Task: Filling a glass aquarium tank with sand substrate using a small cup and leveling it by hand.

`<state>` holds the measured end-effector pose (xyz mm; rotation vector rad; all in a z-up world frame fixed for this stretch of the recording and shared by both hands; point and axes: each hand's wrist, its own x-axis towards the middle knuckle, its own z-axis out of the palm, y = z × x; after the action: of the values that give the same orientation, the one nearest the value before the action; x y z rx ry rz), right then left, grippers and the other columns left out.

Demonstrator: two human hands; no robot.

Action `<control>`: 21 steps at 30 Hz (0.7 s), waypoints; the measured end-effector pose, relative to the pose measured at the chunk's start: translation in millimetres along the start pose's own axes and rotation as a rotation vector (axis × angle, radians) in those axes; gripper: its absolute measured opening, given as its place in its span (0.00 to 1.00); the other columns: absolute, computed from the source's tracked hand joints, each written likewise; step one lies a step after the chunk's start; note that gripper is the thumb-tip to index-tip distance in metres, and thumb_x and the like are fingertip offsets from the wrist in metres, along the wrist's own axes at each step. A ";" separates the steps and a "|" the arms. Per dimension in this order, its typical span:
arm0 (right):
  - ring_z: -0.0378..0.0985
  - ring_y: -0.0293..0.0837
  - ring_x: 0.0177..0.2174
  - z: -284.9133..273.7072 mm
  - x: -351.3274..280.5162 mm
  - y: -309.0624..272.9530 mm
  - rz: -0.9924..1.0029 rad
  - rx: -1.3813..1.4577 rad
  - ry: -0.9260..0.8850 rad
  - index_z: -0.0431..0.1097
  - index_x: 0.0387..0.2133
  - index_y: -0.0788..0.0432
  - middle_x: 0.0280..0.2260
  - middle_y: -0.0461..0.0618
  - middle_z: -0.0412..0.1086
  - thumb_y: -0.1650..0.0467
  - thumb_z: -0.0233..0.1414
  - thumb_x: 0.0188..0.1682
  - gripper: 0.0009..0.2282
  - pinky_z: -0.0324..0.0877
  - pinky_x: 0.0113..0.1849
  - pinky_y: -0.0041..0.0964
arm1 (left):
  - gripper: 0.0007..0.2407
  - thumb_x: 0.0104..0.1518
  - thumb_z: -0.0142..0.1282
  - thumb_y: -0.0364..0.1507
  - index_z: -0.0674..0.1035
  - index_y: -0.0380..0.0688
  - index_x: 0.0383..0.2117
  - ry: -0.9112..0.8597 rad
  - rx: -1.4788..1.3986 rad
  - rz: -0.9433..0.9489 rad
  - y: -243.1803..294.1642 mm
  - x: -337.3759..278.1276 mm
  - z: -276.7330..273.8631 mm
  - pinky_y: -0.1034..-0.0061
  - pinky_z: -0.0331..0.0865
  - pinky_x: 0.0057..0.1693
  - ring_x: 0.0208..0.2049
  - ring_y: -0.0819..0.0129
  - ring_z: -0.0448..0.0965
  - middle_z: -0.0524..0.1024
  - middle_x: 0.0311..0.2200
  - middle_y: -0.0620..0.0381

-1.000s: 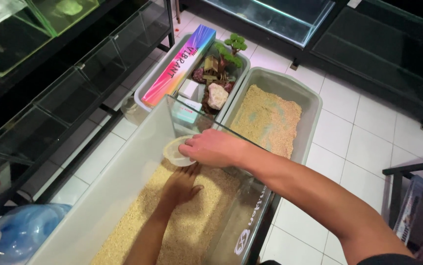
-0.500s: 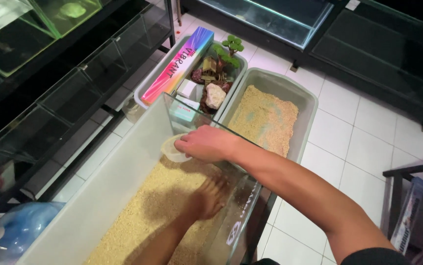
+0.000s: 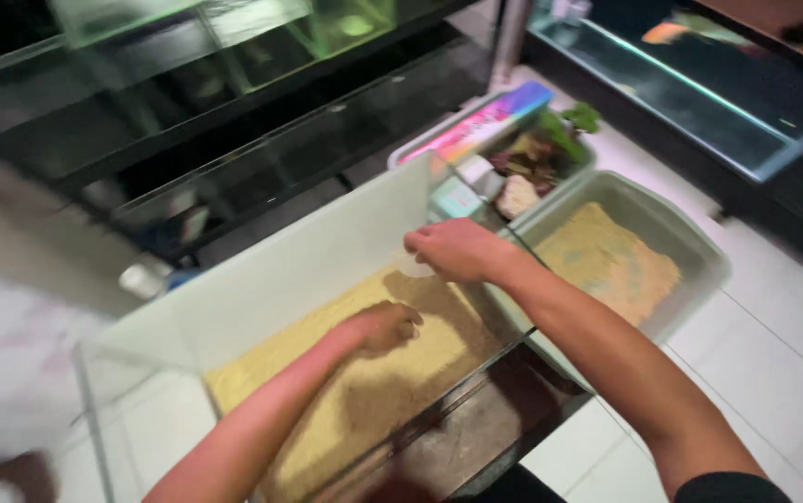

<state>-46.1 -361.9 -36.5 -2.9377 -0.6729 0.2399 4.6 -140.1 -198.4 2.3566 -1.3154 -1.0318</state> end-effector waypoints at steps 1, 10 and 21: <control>0.85 0.60 0.45 -2.7 0.8 -5.0 -0.014 0.019 0.023 0.66 0.49 0.51 0.44 0.50 0.78 0.64 0.54 0.60 0.10 0.81 0.45 0.64 | 0.19 0.61 0.64 0.39 0.83 0.62 0.61 0.034 -0.036 -0.072 -6.8 -14.4 -4.9 0.52 0.77 0.65 0.61 0.50 0.83 0.85 0.56 0.53; 0.81 0.66 0.47 -22.5 1.9 -39.9 -0.328 0.297 -0.115 0.66 0.39 0.51 0.37 0.55 0.74 0.66 0.52 0.60 0.04 0.75 0.47 0.61 | 0.39 0.63 0.65 0.38 0.54 0.52 0.80 0.462 -0.267 -0.536 77.7 -175.0 -54.1 0.46 0.68 0.73 0.70 0.47 0.73 0.77 0.66 0.48; 0.81 0.65 0.46 -43.8 -18.0 -51.5 -0.311 0.441 -0.071 0.69 0.38 0.54 0.36 0.59 0.78 0.65 0.54 0.59 0.06 0.74 0.50 0.58 | 0.21 0.59 0.67 0.34 0.82 0.51 0.60 0.738 -0.322 -0.482 151.9 -195.0 -48.9 0.52 0.76 0.67 0.59 0.47 0.84 0.85 0.55 0.51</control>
<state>-75.9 -327.3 16.4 -2.3800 -0.9362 0.4030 -125.8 -71.0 5.9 2.4574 -0.3032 -0.3356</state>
